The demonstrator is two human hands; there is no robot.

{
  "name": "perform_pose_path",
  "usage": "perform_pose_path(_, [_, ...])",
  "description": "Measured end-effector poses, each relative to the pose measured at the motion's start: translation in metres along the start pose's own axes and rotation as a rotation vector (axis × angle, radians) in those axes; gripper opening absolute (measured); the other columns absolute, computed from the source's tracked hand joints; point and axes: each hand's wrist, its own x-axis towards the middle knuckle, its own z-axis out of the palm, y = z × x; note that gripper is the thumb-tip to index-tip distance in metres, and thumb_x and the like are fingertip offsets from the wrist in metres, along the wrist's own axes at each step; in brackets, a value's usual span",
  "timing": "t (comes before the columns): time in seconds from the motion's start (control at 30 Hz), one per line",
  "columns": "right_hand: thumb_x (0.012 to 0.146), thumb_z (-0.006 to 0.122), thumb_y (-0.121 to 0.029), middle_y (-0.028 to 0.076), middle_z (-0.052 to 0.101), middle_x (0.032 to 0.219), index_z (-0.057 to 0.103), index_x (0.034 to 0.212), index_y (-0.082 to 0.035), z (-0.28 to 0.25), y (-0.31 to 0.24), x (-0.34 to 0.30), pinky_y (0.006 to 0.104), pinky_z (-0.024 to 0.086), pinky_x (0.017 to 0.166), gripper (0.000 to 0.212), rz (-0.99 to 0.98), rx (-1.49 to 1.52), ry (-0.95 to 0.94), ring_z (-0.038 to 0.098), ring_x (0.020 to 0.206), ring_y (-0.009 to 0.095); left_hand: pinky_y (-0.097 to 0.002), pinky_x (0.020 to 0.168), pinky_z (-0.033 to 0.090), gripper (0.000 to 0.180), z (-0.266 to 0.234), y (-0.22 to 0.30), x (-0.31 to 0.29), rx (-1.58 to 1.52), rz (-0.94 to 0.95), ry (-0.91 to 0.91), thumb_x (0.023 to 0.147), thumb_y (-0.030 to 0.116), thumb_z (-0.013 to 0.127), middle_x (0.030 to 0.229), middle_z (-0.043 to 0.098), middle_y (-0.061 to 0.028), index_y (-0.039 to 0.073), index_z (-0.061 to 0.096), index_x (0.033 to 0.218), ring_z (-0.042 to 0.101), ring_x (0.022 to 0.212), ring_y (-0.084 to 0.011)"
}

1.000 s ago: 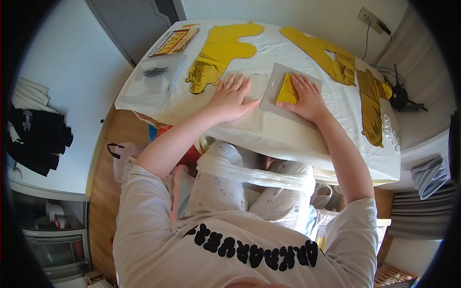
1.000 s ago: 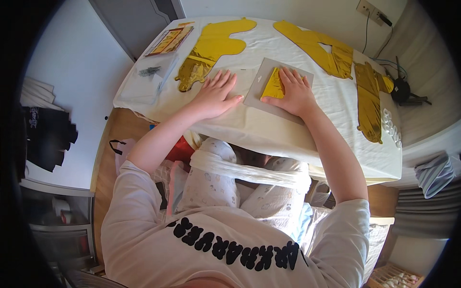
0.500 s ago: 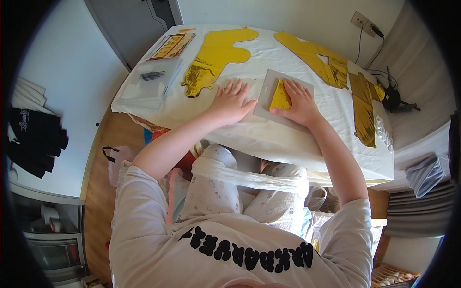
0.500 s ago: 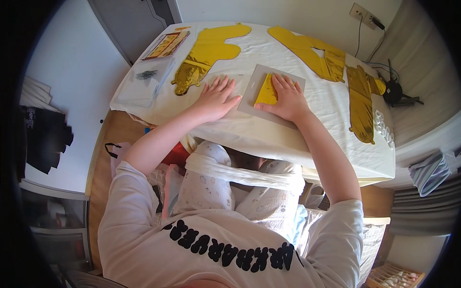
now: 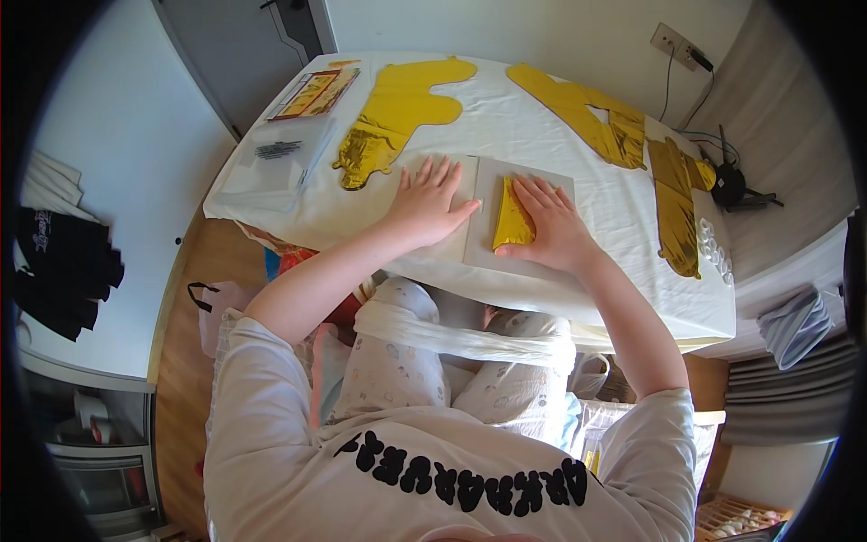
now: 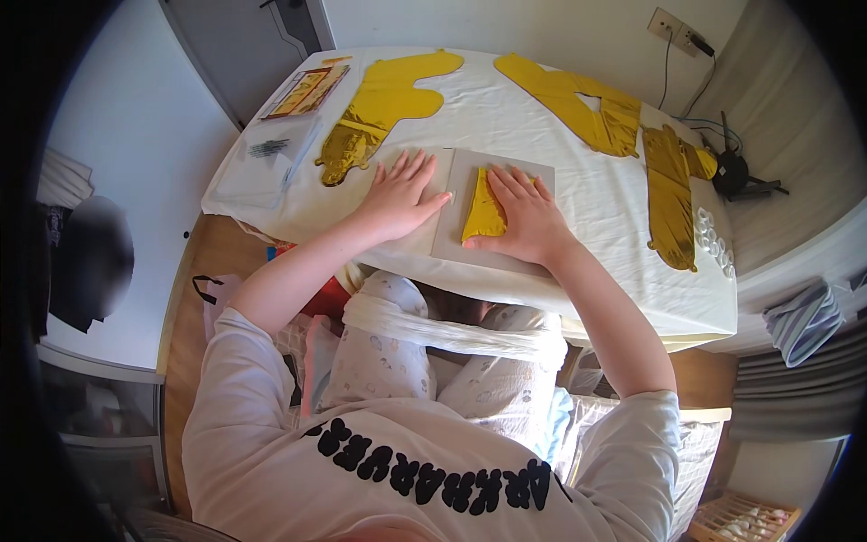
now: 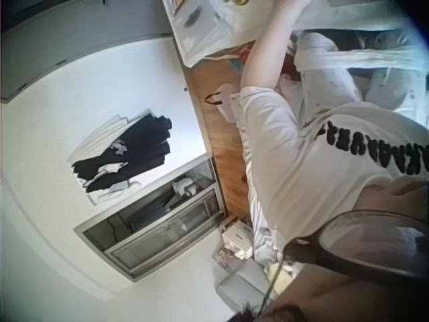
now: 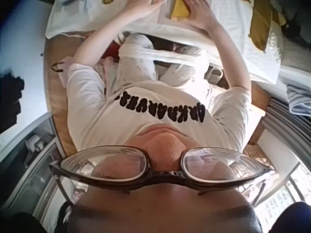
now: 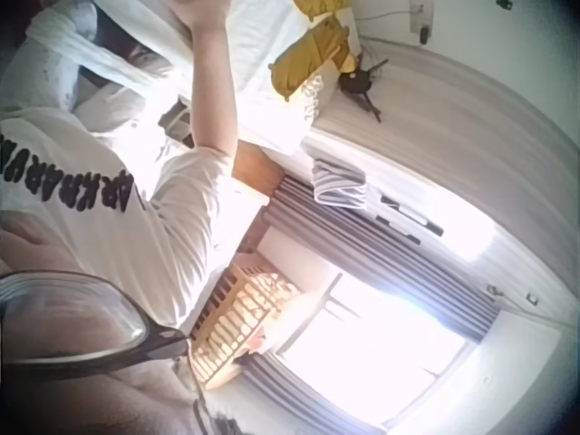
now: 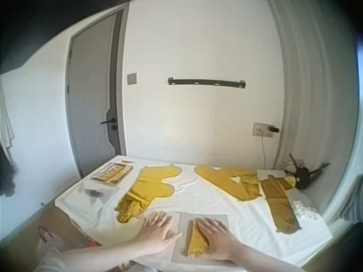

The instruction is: The person folds a foil balloon into a square by hand, fits it onto a cardboard backing insert, and holds up the packaged balloon cards.

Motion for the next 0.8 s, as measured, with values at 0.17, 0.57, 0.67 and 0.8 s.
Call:
perform_pose_path(0.17, [0.070,0.071,-0.080,0.011,0.027,0.167,0.028,0.160,-0.007,-0.001,-0.001,0.000,0.0475,0.013,0.128,0.124,0.004,-0.003,-0.007,0.018,0.156,0.032,-0.0602,0.124,0.013,0.076,0.009,-0.006,0.003,-0.041,0.069,0.082,0.104,0.055,0.041,0.166,0.027,-0.0182,0.003,0.032,0.158,0.019,0.155,-0.0395])
perform_pose_path(0.57, [0.070,0.069,-0.082,0.012,0.026,0.167,0.028,0.160,-0.006,0.000,0.000,0.000,0.0477,0.013,0.128,0.125,0.006,0.003,-0.010,0.018,0.156,0.032,-0.0621,0.121,0.021,0.063,0.015,-0.001,0.000,-0.069,0.098,0.199,0.108,0.043,0.039,0.160,0.038,-0.0207,0.000,0.037,0.154,0.031,0.149,-0.0442])
perform_pose_path(0.67, [0.070,0.069,-0.082,0.013,0.026,0.167,0.028,0.160,-0.006,0.000,0.000,0.001,0.0476,0.012,0.128,0.125,-0.007,0.007,-0.012,0.018,0.156,0.032,-0.0623,0.120,0.022,0.063,0.019,-0.001,0.001,-0.044,0.118,0.218,0.108,0.043,0.039,0.160,0.038,-0.0209,0.000,0.037,0.154,0.031,0.148,-0.0448])
perform_pose_path(0.8, [0.070,0.069,-0.083,0.013,0.026,0.167,0.028,0.160,-0.006,0.002,0.000,0.002,0.0472,0.012,0.128,0.125,-0.021,0.016,-0.012,0.019,0.156,0.031,-0.0623,0.120,0.022,0.064,0.019,-0.001,-0.001,-0.017,0.135,0.221,0.107,0.043,0.041,0.158,0.039,-0.0228,-0.001,0.038,0.153,0.031,0.148,-0.0457])
